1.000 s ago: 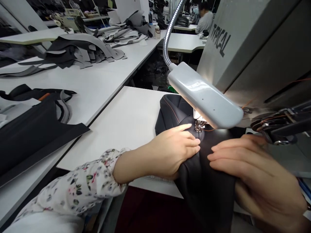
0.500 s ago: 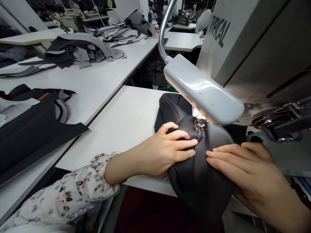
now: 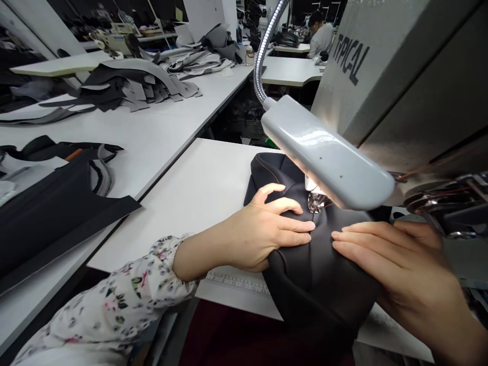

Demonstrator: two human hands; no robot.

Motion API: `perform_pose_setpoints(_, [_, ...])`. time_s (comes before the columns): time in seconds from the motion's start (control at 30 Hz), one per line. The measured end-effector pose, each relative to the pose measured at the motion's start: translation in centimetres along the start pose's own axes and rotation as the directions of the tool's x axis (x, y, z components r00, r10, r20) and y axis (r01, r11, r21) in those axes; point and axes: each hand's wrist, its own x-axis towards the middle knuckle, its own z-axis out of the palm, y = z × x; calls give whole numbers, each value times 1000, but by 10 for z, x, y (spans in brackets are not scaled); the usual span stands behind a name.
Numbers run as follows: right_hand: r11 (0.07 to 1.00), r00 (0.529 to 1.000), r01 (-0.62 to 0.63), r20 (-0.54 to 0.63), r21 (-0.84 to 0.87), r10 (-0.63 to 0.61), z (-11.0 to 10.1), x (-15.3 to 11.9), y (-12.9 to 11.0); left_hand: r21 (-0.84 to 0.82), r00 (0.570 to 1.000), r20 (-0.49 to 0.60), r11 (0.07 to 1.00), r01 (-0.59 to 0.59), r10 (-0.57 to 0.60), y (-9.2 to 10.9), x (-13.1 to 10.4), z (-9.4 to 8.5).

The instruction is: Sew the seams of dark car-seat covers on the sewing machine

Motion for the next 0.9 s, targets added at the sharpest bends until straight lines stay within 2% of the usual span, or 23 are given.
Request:
perform_pose_setpoints(0.1, [999,999,25,-33,49,-24,3,2,8,-35,1000,-19,999,9,-10,-3,4,0])
perform_pose_setpoints(0.33, [997,991,-63,-124,-34,58,13,4,19,-173,997,-65,985,26,-38,-15,13,8])
perform_pose_setpoints(0.5, [995,992,-19,-125,-99,6,17,10,29,-286,990,-105,957,58,-91,-24,18,12])
perform_pose_setpoints(0.73, [993,984,-83,-165,-84,68,30,6,41,-361,980,-171,932,32,-100,-35,24,25])
perform_pose_setpoints(0.83, [974,955,-174,-268,-144,130,28,-8,38,-369,982,-155,928,43,-107,-36,23,27])
perform_pose_setpoints(0.9, [978,930,-146,-357,-148,85,24,-24,31,-365,979,-148,928,76,-139,-35,20,26])
